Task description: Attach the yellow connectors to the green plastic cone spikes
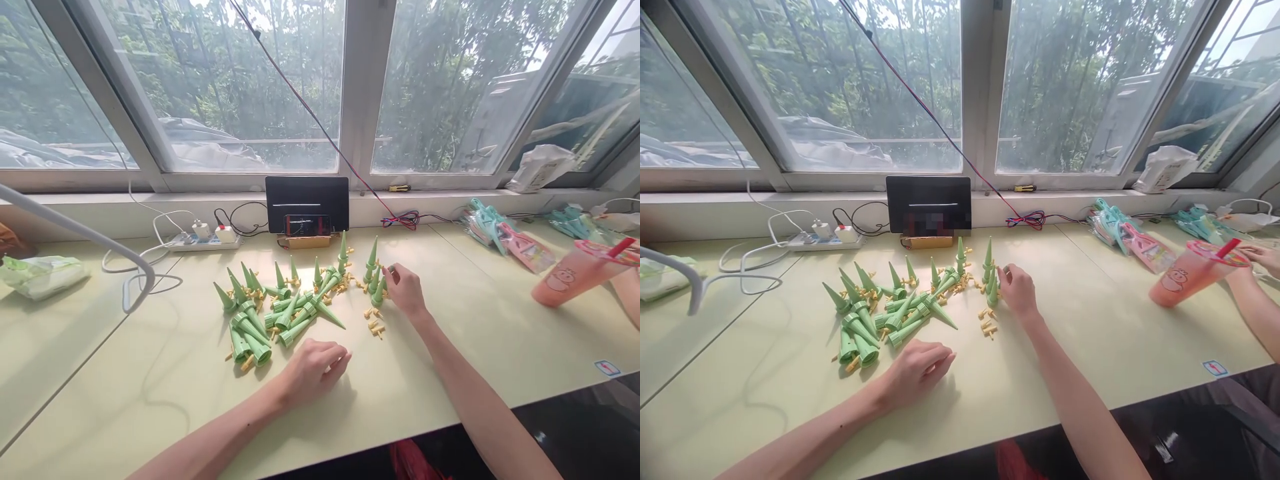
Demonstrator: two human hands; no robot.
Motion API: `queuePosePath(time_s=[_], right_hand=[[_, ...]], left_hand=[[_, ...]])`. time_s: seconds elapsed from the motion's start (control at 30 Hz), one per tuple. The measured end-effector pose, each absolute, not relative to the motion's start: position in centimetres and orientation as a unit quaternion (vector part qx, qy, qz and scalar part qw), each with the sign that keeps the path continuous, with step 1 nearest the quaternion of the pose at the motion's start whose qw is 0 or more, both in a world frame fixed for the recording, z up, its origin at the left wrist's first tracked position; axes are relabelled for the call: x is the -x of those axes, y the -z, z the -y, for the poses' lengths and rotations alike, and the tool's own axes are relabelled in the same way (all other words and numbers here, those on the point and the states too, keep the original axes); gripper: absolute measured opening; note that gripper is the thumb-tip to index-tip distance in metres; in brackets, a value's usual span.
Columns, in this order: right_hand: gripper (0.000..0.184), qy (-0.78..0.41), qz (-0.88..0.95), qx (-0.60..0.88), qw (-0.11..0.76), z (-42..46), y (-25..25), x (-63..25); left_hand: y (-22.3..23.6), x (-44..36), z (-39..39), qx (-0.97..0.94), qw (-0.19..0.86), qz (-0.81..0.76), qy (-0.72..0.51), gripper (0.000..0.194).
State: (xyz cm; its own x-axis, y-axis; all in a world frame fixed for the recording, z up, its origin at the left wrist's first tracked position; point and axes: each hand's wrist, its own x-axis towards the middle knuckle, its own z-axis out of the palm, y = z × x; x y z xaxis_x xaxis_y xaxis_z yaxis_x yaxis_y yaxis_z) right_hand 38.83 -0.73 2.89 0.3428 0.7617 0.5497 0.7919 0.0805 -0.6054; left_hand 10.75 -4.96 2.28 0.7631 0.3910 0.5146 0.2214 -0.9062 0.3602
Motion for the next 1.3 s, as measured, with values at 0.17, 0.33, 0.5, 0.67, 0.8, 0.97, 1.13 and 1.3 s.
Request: queuePosePath(time_s=[0.17, 0.33, 0.5, 0.67, 0.8, 0.97, 1.13, 1.3], right_hand=[[0.028, 0.038, 0.526, 0.678, 0.512, 1.3, -3.6, -38.4], [0.025, 0.090, 0.491, 0.660, 0.562, 1.9, -4.2, -37.6], [0.016, 0.172, 0.483, 0.600, 0.614, 3.1, -4.5, -36.0], [0.013, 0.178, 0.646, 0.517, 0.533, 3.8, -3.8, -32.3], [0.018, 0.077, 0.738, 0.545, 0.390, 2.9, -3.4, -29.5], [0.021, 0.031, 0.762, 0.560, 0.323, 0.0, -3.3, -28.7], [0.033, 0.055, 0.746, 0.602, 0.279, -2.0, -2.3, -28.8], [0.042, 0.061, 0.709, 0.657, 0.251, -2.3, -1.4, -28.9]], left_hand=[[-2.3, -10.8, 5.0, -0.929, 0.138, -0.162, -0.303, 0.031], [-2.3, -11.0, 5.0, -0.925, 0.139, -0.152, -0.318, 0.032], [-1.9, -11.1, 5.0, -0.926, 0.133, -0.144, -0.322, 0.034], [-1.6, -11.2, 5.1, -0.931, 0.126, -0.140, -0.311, 0.033], [-1.8, -11.4, 5.1, -0.931, 0.111, -0.145, -0.316, 0.035], [-2.2, -11.5, 5.1, -0.927, 0.108, -0.143, -0.330, 0.036], [-2.3, -11.6, 5.3, -0.927, 0.092, -0.139, -0.336, 0.036], [-2.3, -11.6, 5.5, -0.932, 0.068, -0.137, -0.330, 0.034]])
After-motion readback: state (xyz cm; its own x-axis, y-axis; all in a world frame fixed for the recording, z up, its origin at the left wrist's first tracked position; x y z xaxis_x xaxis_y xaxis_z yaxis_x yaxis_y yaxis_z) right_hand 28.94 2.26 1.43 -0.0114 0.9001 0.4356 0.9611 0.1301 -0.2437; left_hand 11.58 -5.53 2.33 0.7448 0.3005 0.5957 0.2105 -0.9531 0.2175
